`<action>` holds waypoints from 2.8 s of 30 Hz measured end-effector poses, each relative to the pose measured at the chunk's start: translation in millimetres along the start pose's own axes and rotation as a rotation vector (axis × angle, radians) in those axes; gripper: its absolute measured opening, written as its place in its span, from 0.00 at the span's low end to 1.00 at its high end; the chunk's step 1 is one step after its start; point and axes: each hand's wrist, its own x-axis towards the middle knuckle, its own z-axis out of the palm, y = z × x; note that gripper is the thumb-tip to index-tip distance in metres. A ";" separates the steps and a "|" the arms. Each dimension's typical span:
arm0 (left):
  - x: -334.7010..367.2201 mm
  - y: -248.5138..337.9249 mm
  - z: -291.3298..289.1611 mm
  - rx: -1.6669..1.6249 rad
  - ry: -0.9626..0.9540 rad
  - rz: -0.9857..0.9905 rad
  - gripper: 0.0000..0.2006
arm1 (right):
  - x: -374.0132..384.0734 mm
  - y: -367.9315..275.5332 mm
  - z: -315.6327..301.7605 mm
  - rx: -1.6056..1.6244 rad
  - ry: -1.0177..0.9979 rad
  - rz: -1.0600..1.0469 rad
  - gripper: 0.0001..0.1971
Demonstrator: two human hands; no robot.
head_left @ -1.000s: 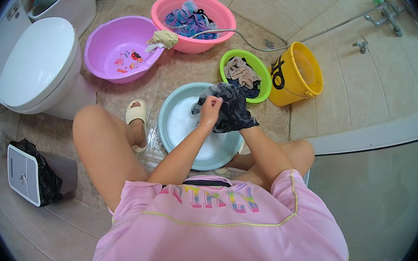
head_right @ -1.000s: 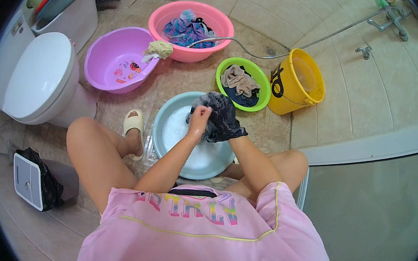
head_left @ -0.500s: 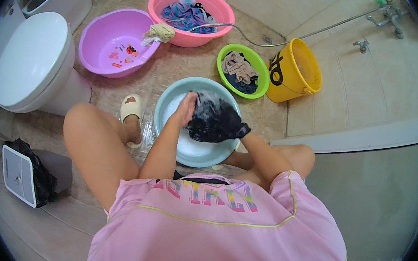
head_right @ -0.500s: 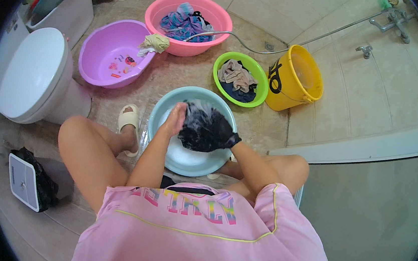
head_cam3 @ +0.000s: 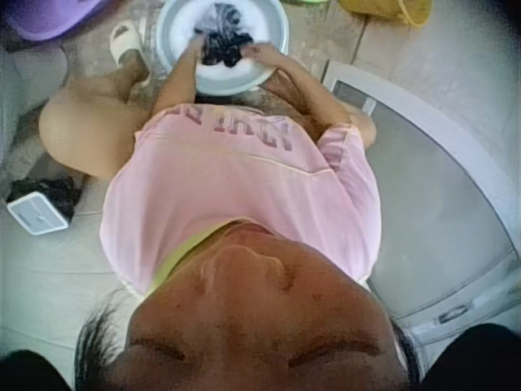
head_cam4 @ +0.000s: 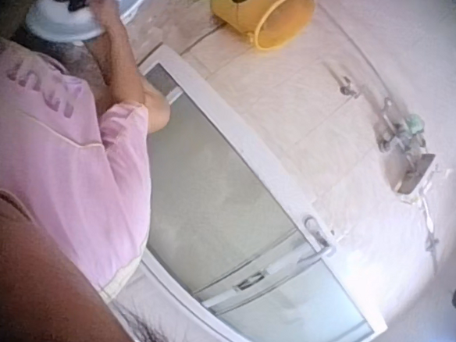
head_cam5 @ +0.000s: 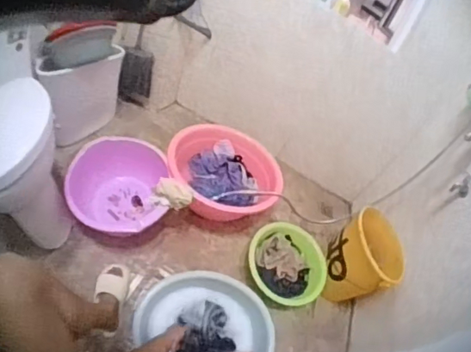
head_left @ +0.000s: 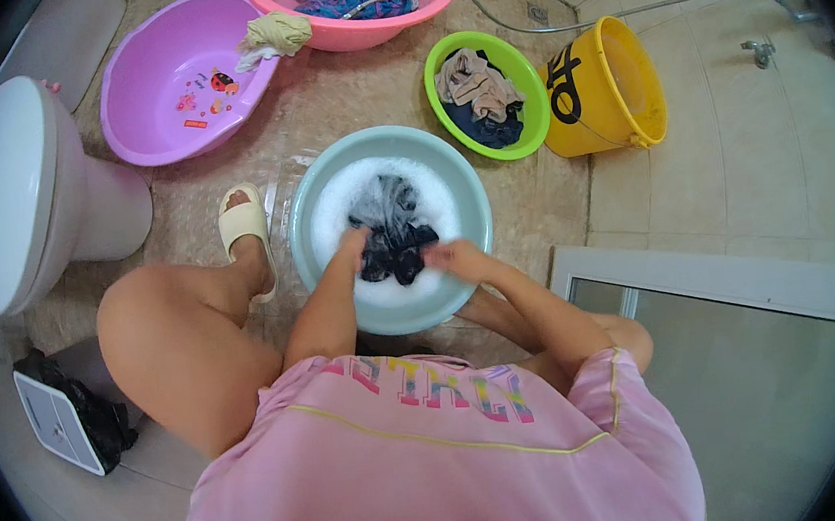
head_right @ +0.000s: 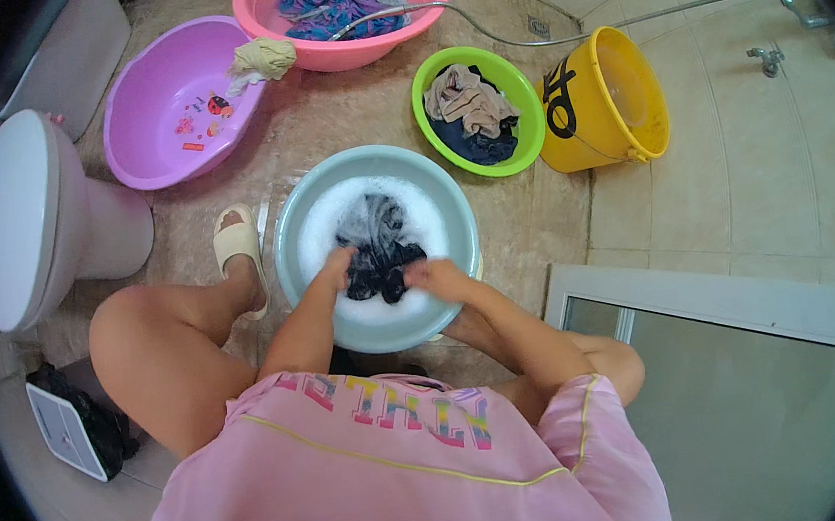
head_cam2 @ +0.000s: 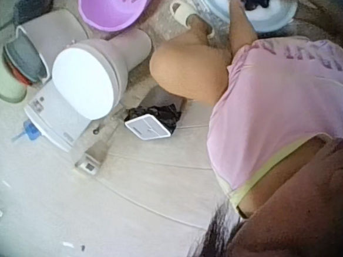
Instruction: The person washes clothes by hand in a basin of soapy water, scrubbing a black garment, rinsing items using a handheld shower head, and placing them into different colored plastic basins.
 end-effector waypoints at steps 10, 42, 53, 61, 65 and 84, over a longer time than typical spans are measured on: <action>-39.0 -0.9 20.9 1.334 -0.002 0.470 0.20 | 120.0 45.5 32.3 -0.059 0.515 0.100 0.20; 9.4 -18.1 55.8 -0.525 -0.216 -0.186 0.15 | 96.5 7.3 29.5 0.001 0.591 0.041 0.08; -13.3 16.1 58.3 -0.551 -0.319 -0.209 0.15 | 125.1 15.3 24.4 -0.249 0.527 -0.123 0.10; 13.8 18.9 10.7 -0.343 0.324 0.504 0.22 | 115.8 37.6 58.2 -0.673 0.482 -0.325 0.18; 17.3 15.4 -1.5 0.175 0.271 0.539 0.29 | 121.7 39.2 39.5 -0.163 0.348 0.062 0.13; 7.7 -11.8 48.1 -0.252 -0.334 0.120 0.19 | 74.0 -65.7 33.0 -0.240 0.391 0.058 0.14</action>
